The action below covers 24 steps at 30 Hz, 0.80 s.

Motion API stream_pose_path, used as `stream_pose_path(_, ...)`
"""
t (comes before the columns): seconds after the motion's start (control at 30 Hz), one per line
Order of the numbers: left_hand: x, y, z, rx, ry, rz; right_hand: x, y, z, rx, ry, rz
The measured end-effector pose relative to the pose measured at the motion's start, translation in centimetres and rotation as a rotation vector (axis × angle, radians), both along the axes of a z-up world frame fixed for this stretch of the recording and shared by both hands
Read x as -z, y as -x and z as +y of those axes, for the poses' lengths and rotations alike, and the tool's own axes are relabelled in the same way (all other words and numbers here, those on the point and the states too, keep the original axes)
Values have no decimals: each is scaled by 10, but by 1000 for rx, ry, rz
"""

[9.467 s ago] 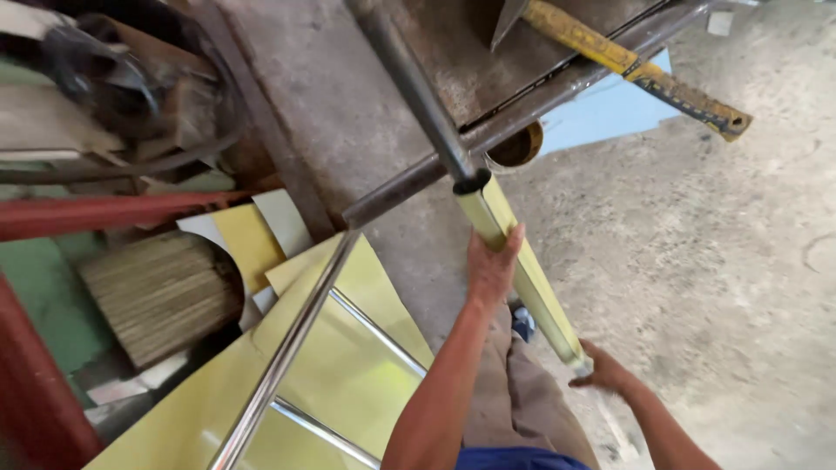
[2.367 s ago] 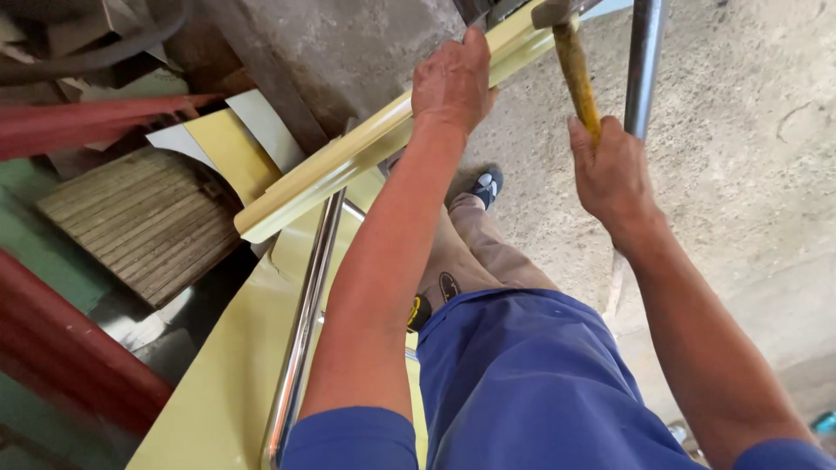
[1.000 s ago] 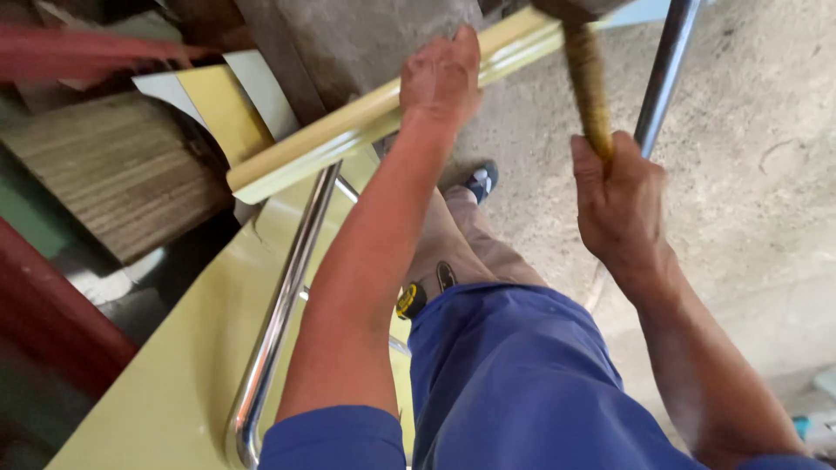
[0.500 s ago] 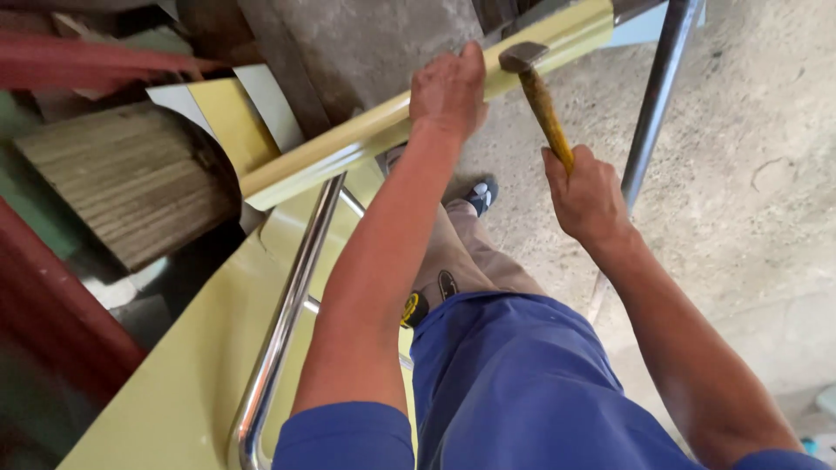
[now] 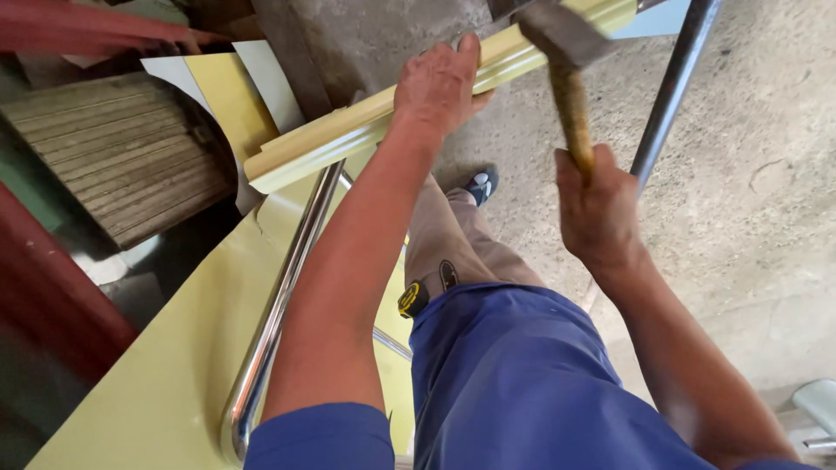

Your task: Shaping a yellow sheet of metal around a cylindrical metal pipe using a hammer and a metal strip to tuck the edges.

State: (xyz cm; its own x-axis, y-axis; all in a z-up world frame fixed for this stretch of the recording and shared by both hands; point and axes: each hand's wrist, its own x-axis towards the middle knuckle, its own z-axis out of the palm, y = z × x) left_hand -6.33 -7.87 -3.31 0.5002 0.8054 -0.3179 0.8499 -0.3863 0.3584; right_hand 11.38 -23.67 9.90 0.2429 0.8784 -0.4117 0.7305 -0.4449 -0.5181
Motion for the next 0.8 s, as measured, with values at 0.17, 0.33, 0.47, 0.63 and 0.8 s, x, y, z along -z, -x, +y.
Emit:
stream_pose_path(0.17, -2, -4, 13, 9, 11, 28, -5, -6, 11, -114, 6, -63)
stream_pose_path(0.33, 8, -8, 4, 27, -43, -36, -17, 8, 14, 9, 19, 63)
stream_pose_path(0.47, 2, -4, 10, 8, -23, -5, -2, -3, 9, -106, 53, -48)
stream_pose_path(0.63, -16, -5, 8, 32, 154, 73, 7, 4, 5, -19, 53, -47)
stream_pose_path(0.8, 0, 25, 5, -16, -42, -73, 46, -6, 0, -97, 60, -113)
